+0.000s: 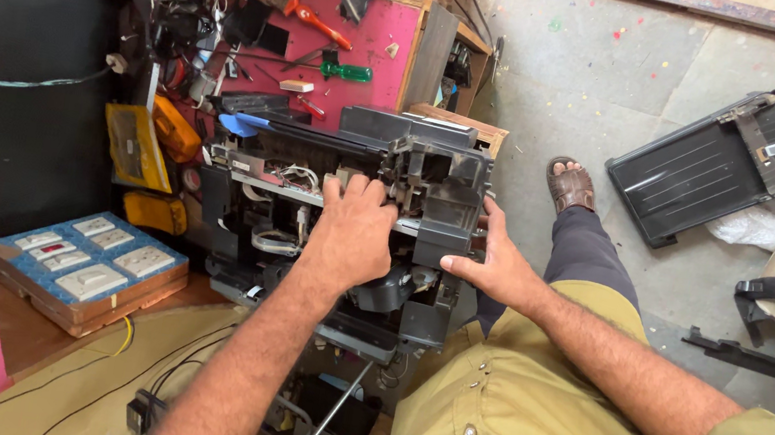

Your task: The person removes the top casing of a printer, detaches internal plastic components and cables, and uses a screwdriver to loosen screws within the internal chassis.

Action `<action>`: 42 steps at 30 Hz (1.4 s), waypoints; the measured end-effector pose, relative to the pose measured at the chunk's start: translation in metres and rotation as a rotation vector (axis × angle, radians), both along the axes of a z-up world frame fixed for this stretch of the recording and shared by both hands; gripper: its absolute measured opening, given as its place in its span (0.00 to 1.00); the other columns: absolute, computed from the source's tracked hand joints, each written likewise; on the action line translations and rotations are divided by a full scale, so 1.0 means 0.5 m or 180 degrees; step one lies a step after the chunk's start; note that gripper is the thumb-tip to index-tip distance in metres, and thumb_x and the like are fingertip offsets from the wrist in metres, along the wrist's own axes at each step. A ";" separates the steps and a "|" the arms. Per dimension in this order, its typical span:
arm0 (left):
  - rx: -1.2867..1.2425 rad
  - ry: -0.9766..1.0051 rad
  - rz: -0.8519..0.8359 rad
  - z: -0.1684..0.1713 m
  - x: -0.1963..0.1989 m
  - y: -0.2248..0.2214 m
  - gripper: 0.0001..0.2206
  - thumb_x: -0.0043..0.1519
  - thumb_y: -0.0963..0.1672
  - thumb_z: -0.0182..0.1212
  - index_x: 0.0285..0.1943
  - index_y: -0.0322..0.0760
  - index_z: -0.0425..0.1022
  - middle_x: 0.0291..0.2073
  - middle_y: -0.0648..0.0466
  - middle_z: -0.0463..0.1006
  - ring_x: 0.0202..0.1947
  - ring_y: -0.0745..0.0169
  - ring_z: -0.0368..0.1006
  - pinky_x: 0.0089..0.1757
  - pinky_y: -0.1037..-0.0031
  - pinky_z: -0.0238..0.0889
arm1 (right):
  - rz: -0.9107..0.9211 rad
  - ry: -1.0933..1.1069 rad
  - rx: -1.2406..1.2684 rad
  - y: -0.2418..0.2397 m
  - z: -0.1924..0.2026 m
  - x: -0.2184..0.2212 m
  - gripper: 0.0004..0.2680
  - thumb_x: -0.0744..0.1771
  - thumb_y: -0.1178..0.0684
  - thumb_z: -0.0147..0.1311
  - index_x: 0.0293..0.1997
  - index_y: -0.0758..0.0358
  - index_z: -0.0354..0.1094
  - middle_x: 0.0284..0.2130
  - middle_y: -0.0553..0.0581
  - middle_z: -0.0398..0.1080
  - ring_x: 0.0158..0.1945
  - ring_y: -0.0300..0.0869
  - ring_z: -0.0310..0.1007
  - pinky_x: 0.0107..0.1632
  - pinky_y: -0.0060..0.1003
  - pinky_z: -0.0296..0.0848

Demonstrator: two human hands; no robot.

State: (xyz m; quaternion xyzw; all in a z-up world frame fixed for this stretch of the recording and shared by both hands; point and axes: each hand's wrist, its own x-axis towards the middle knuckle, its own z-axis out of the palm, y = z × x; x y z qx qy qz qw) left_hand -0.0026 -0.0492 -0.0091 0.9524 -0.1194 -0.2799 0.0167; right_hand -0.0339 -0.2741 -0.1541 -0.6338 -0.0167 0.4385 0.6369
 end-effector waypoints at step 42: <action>-0.2989 -0.2741 0.5455 -0.177 -0.581 -0.069 0.42 0.59 0.49 0.72 0.75 0.27 0.49 0.65 0.41 0.64 0.62 0.51 0.66 0.60 0.62 0.61 | 0.0248 0.0298 -0.0089 0.029 0.031 -0.020 0.36 0.67 0.36 0.51 0.78 0.50 0.25 0.73 0.64 0.46 0.72 0.59 0.54 0.59 0.66 0.68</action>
